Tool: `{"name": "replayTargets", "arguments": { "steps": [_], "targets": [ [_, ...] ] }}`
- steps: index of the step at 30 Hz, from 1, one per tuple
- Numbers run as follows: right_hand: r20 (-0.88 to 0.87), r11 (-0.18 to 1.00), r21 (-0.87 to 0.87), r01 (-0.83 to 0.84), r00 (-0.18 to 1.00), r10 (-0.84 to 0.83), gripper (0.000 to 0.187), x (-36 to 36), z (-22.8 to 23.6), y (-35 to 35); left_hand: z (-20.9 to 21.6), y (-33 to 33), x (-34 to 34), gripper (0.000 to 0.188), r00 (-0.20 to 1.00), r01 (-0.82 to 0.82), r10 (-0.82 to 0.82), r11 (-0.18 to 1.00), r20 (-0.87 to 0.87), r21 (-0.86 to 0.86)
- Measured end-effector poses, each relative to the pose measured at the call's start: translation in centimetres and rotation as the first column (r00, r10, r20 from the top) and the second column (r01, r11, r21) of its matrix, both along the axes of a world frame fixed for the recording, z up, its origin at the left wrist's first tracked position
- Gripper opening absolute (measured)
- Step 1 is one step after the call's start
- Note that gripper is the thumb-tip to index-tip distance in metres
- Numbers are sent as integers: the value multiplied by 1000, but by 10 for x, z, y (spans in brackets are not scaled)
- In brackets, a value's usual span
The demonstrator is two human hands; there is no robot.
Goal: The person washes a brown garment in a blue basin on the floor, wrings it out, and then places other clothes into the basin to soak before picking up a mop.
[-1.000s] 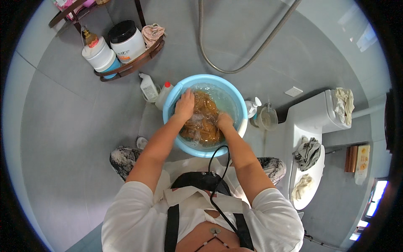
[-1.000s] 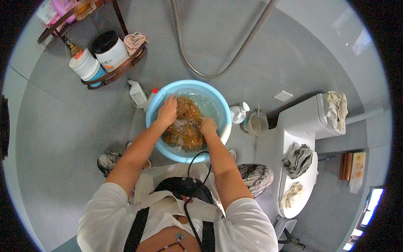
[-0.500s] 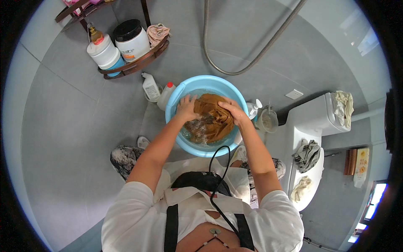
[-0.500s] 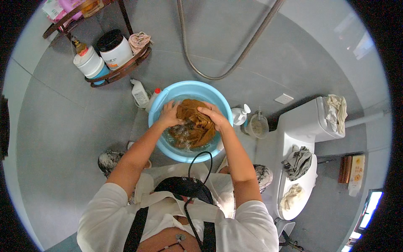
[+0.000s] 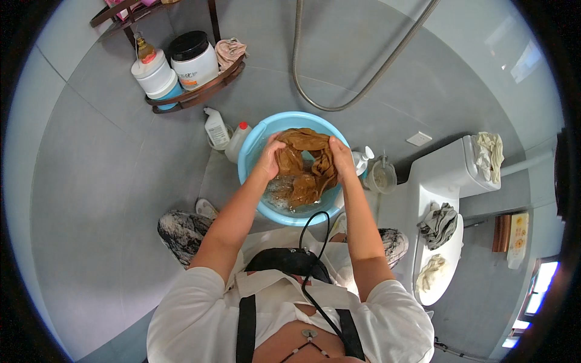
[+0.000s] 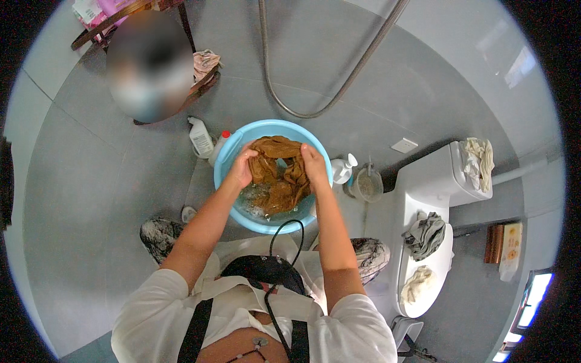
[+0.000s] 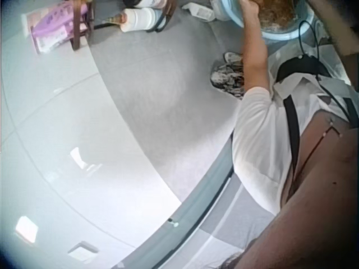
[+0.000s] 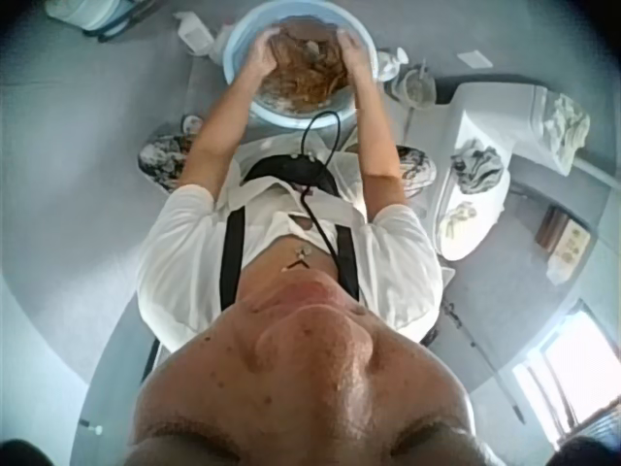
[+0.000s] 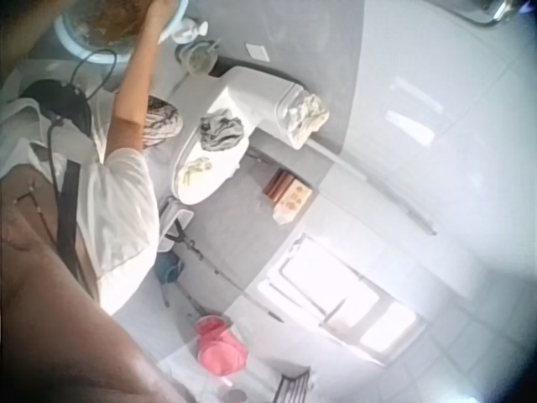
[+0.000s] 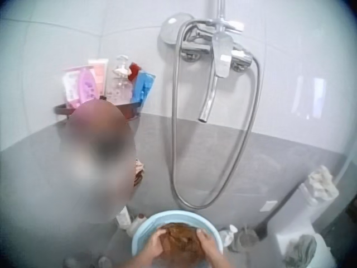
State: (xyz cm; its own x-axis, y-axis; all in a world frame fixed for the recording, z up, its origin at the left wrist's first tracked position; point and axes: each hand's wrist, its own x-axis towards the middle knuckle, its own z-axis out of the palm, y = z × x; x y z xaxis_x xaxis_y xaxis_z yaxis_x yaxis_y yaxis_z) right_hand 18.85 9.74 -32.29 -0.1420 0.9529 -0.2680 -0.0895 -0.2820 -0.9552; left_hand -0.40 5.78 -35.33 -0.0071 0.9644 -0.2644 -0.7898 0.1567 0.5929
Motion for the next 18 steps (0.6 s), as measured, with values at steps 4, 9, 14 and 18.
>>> {"name": "replayTargets", "arguments": {
  "steps": [4,9,14,18],
  "targets": [
    [412,882,427,-201,911,8,40,-26,18,-42,20,0,9,46,984,24,-26,1000,177,13],
    [617,731,597,-330,772,-156,50,-50,34,-69,22,8,24,40,947,194,-167,978,275,-71],
    [663,728,622,-289,689,-293,31,-60,22,-65,3,13,36,34,969,130,-90,978,232,-163],
    [688,753,602,-267,651,-319,28,-54,0,-47,2,12,52,31,986,-167,159,956,-53,-239]
  ]
}}
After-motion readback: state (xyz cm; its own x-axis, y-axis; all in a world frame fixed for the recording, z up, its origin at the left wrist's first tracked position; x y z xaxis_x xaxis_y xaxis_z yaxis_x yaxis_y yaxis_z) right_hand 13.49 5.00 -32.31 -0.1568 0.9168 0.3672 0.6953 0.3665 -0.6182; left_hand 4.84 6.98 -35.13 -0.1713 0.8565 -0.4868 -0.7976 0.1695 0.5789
